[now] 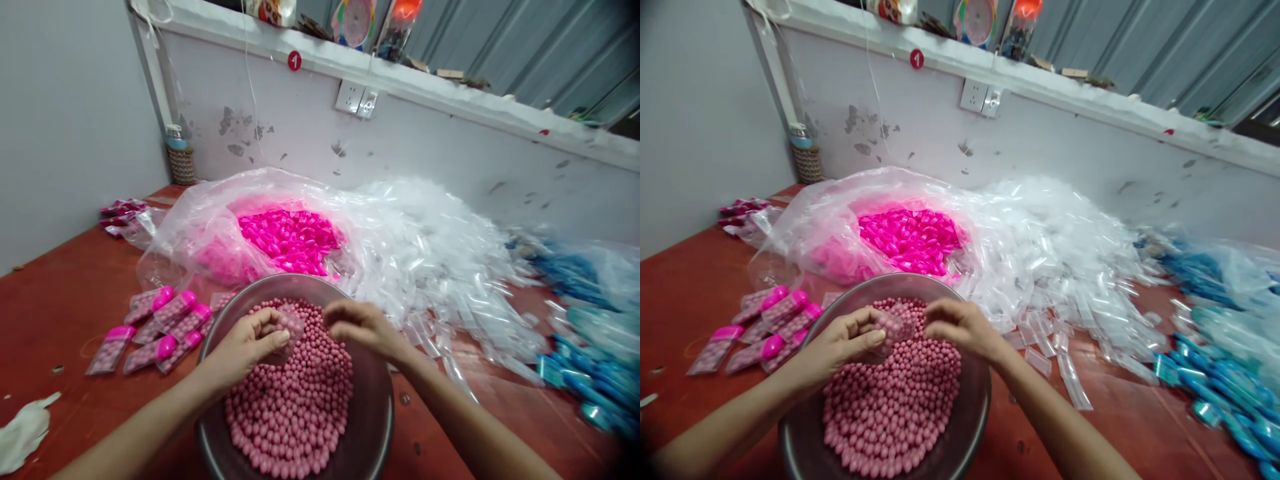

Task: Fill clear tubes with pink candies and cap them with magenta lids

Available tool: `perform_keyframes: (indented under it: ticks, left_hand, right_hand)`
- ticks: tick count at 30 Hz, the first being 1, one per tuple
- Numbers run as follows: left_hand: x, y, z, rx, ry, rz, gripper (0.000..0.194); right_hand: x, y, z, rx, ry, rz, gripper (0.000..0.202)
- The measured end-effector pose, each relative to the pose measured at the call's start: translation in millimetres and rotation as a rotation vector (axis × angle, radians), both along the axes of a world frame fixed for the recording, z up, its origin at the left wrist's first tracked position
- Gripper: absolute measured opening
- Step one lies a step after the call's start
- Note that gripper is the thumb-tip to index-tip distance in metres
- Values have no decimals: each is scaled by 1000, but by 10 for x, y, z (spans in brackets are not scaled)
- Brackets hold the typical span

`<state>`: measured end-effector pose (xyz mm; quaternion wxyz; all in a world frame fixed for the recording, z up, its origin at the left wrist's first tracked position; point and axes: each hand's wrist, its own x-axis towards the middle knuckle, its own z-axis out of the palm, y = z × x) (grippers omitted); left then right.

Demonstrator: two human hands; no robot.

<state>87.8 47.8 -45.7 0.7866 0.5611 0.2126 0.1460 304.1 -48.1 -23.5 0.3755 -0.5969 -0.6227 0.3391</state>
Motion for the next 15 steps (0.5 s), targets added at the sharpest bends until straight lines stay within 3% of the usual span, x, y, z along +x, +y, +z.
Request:
perform_keyframes:
  ticks: [3,4,6,10,15]
  left_hand:
    - [7,19,0,-70,-6,38,28]
    - [6,27,-1,-81,-6,51,29]
    - [0,41,-6,-92,8,62,31]
    - [-8,67,-18,-86,23,70,32]
    - [-18,70,-28,-101,8,109,32]
  right_hand:
    - [414,452,-91,41,-184,-427,21]
    - [550,626,-147,15,-224,-480,17]
    - [780,968,-292,-59,-272,-514,12]
    - [1008,1506,-607,-203,-300,-559,24]
    - [1002,1749,-807,-237,-285,-581,32]
